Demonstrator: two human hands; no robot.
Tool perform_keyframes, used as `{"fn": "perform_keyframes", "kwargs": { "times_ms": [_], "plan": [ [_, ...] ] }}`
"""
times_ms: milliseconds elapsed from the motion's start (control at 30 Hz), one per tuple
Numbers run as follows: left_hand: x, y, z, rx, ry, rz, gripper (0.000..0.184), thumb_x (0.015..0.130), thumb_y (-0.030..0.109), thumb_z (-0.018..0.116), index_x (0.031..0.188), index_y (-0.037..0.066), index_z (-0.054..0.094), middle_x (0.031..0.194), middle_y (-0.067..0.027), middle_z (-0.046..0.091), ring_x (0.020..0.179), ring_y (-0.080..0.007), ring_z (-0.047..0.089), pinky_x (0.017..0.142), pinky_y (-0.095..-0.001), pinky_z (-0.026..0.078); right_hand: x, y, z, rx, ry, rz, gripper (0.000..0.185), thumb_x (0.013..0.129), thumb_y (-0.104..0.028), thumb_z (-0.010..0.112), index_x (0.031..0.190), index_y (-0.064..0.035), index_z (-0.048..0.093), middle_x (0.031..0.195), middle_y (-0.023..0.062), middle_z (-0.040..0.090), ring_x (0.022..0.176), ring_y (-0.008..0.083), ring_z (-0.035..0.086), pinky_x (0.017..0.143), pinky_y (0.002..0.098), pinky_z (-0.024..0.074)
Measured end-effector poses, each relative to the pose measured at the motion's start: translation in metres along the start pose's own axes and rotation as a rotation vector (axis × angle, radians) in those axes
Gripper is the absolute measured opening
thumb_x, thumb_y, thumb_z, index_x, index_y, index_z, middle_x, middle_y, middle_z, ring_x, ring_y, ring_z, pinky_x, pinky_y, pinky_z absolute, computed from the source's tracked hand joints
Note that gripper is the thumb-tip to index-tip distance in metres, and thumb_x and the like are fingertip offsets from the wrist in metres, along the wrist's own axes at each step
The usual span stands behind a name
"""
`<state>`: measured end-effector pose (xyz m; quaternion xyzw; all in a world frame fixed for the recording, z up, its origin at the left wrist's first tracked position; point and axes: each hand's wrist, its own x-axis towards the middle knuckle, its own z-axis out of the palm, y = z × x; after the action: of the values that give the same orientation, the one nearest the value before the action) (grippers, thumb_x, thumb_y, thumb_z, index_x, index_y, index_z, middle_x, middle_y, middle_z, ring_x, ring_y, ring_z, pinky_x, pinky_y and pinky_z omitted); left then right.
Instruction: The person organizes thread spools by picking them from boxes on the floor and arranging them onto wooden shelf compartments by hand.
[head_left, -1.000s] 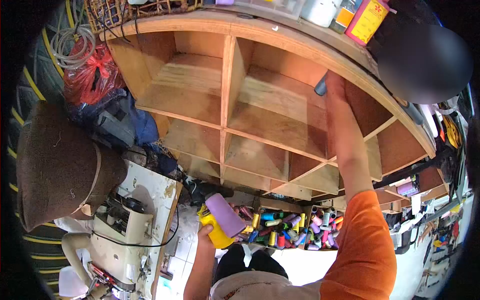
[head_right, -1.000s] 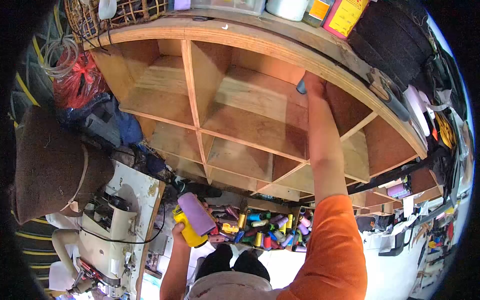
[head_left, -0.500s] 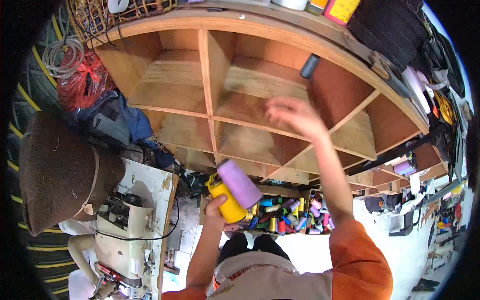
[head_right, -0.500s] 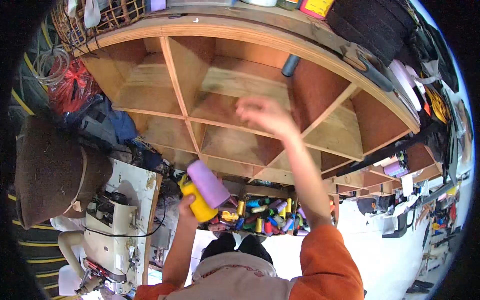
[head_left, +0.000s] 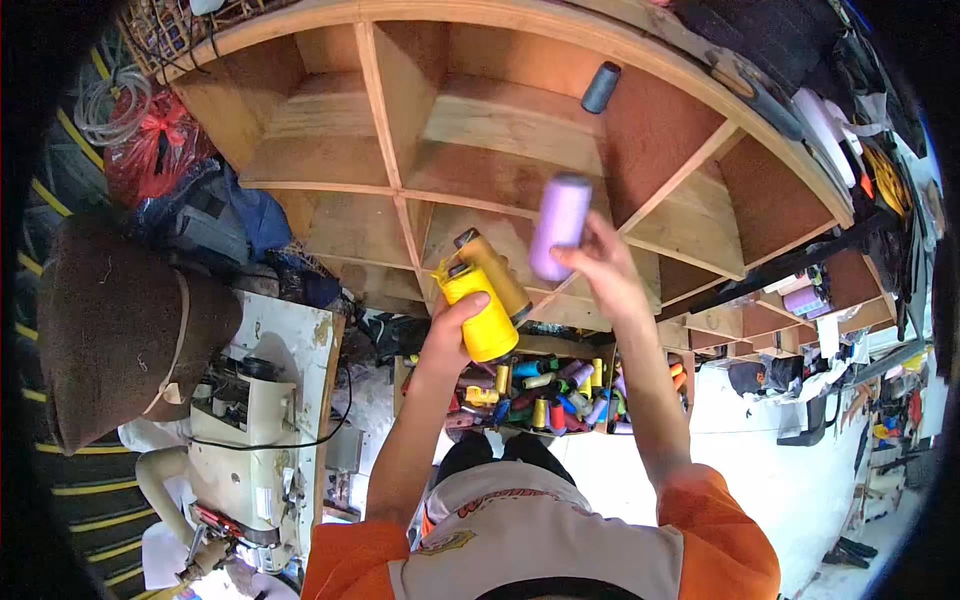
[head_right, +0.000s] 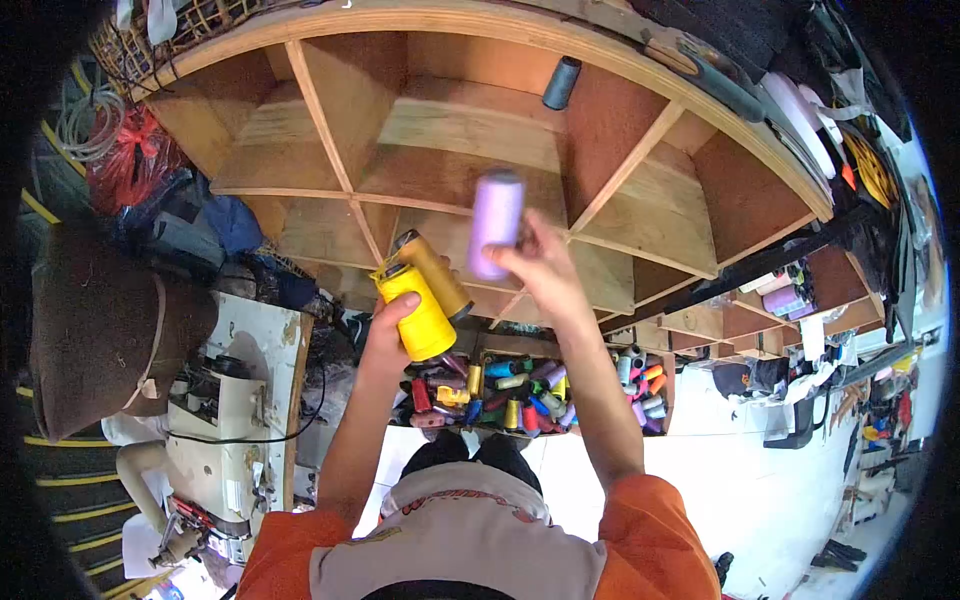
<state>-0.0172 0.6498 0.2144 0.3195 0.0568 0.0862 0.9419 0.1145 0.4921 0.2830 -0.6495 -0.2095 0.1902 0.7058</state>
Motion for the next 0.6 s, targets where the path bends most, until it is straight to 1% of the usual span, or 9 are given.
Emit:
{"fn": "perform_keyframes", "kwargs": {
  "times_ms": [100,167,200,300,333,433,467,500,600],
  "plan": [
    [0.0,0.001,0.002,0.035,0.029,0.049,0.056,0.076,0.017,0.061,0.128,0.004,0.044,0.117,-0.0141,0.057,0.109,-0.0276,0.057,0.093,-0.0399,0.047,0.042,0.002,-0.01,-0.216,0.184,-0.293,0.053,0.074,-0.012,0.074,0.117,0.0032,0.049,0.107,0.0121,0.06,0.099,0.0173,0.058,0.085,0.0322,0.0473],
    [0.002,0.004,0.009,0.024,0.022,0.111,0.058,0.076,0.018,0.062,0.129,0.003,0.043,0.117,-0.0151,0.057,0.109,-0.0287,0.057,0.093,-0.0405,0.046,0.072,0.018,-0.02,-0.279,0.28,-0.31,0.051,0.072,-0.012,0.075,0.114,0.0033,0.05,0.103,0.0139,0.063,0.095,0.0198,0.061,0.083,0.0335,0.0483],
    [0.004,0.004,0.003,-0.008,-0.023,0.083,0.054,0.079,0.011,0.059,0.13,0.004,0.041,0.119,-0.0122,0.056,0.109,-0.0252,0.056,0.093,-0.0376,0.045,0.083,0.025,-0.023,-0.31,0.327,-0.32,0.05,0.071,-0.012,0.076,0.112,0.0034,0.051,0.101,0.0148,0.064,0.093,0.0211,0.062,0.082,0.0341,0.0488],
    [0.007,0.013,0.013,-0.015,-0.063,0.155,0.054,0.079,0.011,0.059,0.129,0.004,0.041,0.119,-0.0126,0.056,0.109,-0.0256,0.056,0.093,-0.0382,0.045,0.099,0.04,-0.027,-0.627,0.398,-0.354,0.05,0.069,-0.011,0.077,0.111,0.0033,0.053,0.098,0.0183,0.065,0.091,0.0272,0.064,0.08,0.0369,0.0493],
    [0.008,0.017,0.015,0.01,-0.05,0.141,0.054,0.078,0.01,0.061,0.128,0.004,0.042,0.119,-0.0121,0.056,0.109,-0.0249,0.056,0.092,-0.0374,0.046,0.099,0.045,-0.024,-0.617,0.43,-0.392,0.053,0.068,-0.013,0.078,0.111,0.0033,0.052,0.1,0.0207,0.064,0.093,0.0325,0.063,0.08,0.0386,0.0489],
    [0.018,0.028,0.014,0.129,0.025,0.162,0.055,0.076,0.011,0.064,0.126,0.004,0.043,0.117,-0.0118,0.057,0.106,-0.0239,0.057,0.09,-0.0369,0.047,0.098,0.049,-0.026,-0.65,0.45,-0.396,0.054,0.067,-0.016,0.079,0.111,0.003,0.053,0.1,0.0204,0.064,0.093,0.0321,0.063,0.08,0.0385,0.049],
    [0.026,0.032,0.018,0.163,-0.024,0.193,0.054,0.075,0.011,0.065,0.125,0.005,0.044,0.112,-0.0112,0.058,0.102,-0.023,0.059,0.088,-0.0365,0.047,0.099,0.054,-0.027,-0.584,0.426,-0.441,0.054,0.069,-0.019,0.078,0.111,0.0022,0.054,0.098,0.0214,0.064,0.092,0.0336,0.063,0.079,0.0389,0.0491],
    [0.031,0.041,0.029,0.229,0.014,0.211,0.057,0.073,0.01,0.068,0.124,0.005,0.045,0.107,-0.0106,0.059,0.097,-0.0224,0.06,0.086,-0.0355,0.048,0.097,0.054,-0.028,-0.626,0.431,-0.411,0.053,0.07,-0.02,0.078,0.112,0.0019,0.054,0.098,0.0218,0.064,0.091,0.0342,0.063,0.078,0.0392,0.0492],
    [0.081,0.049,0.022,0.486,-0.034,0.307,0.065,0.068,0.007,0.074,0.125,0.004,0.043,0.103,-0.0076,0.058,0.093,-0.0189,0.059,0.082,-0.0326,0.048,0.095,0.057,-0.03,-0.726,0.448,-0.387,0.052,0.073,-0.025,0.076,0.113,0.0003,0.054,0.095,0.0233,0.064,0.089,0.0368,0.063,0.077,0.0407,0.0494]
  ]
}}
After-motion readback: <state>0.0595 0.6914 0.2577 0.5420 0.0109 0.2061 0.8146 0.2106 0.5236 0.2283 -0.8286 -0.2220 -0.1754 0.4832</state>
